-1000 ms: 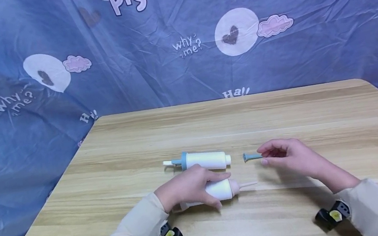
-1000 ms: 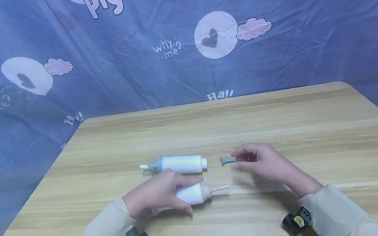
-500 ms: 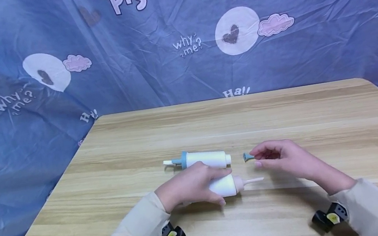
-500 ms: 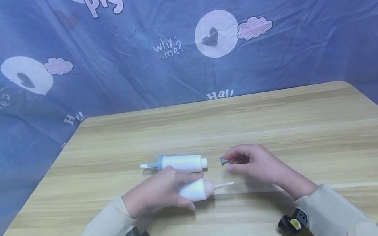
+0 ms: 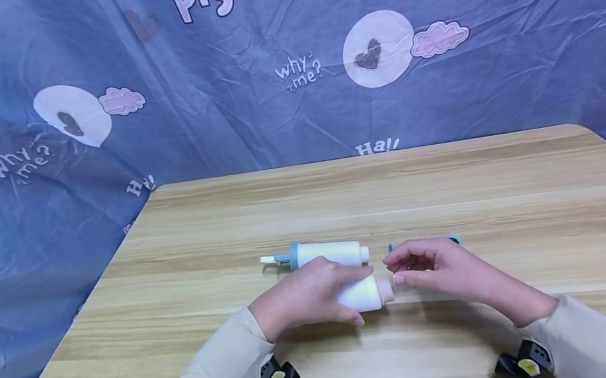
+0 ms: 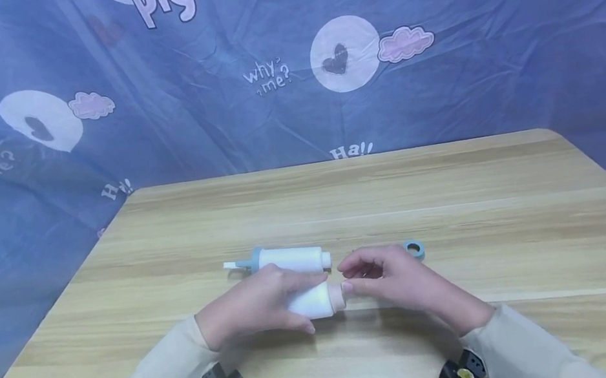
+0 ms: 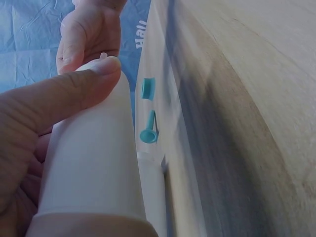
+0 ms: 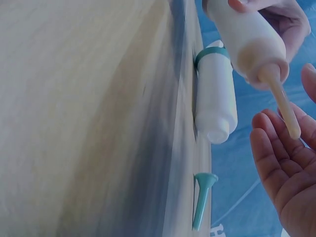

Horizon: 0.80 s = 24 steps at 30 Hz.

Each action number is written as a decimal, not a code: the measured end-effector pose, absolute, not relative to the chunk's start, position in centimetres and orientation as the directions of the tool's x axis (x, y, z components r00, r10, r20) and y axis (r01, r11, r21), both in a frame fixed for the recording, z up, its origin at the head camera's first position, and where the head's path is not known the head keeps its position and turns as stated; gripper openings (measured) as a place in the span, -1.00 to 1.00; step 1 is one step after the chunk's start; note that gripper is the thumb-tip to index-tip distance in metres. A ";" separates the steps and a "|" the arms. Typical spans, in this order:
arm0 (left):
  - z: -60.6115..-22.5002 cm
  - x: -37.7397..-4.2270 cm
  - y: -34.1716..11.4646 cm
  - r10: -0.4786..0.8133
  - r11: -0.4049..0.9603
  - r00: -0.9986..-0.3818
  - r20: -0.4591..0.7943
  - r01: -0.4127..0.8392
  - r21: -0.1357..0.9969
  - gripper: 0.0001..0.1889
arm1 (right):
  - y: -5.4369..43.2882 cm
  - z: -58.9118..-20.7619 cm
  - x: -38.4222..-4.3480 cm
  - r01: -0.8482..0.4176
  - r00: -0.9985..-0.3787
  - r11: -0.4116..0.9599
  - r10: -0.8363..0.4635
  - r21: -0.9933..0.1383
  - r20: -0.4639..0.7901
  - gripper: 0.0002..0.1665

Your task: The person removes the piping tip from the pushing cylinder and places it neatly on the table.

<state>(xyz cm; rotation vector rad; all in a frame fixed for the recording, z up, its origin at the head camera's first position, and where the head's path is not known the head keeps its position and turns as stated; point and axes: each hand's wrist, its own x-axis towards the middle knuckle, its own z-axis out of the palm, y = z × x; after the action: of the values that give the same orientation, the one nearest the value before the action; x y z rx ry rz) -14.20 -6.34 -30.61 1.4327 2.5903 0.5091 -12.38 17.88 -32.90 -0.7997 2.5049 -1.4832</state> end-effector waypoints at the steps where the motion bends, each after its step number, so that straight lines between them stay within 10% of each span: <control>1: -30.6 -14.2 -6.3 0.841 0.492 -0.539 0.044 0.796 0.353 -0.33 | 17.8 -32.9 -12.3 -0.380 -0.848 0.366 -0.505 -0.850 0.162 -0.68; 24: -30.3 -14.2 -6.0 0.834 0.507 -0.551 0.032 0.787 0.353 -0.31 | 16.9 -33.7 -11.8 -0.309 -0.833 0.305 -0.544 -0.901 0.102 -0.61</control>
<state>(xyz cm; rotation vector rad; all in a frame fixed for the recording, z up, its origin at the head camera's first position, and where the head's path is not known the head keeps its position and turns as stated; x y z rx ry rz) -14.17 -6.02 -30.26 1.4082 2.6013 0.4977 -11.79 16.91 -33.72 -0.7828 2.3487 -1.5442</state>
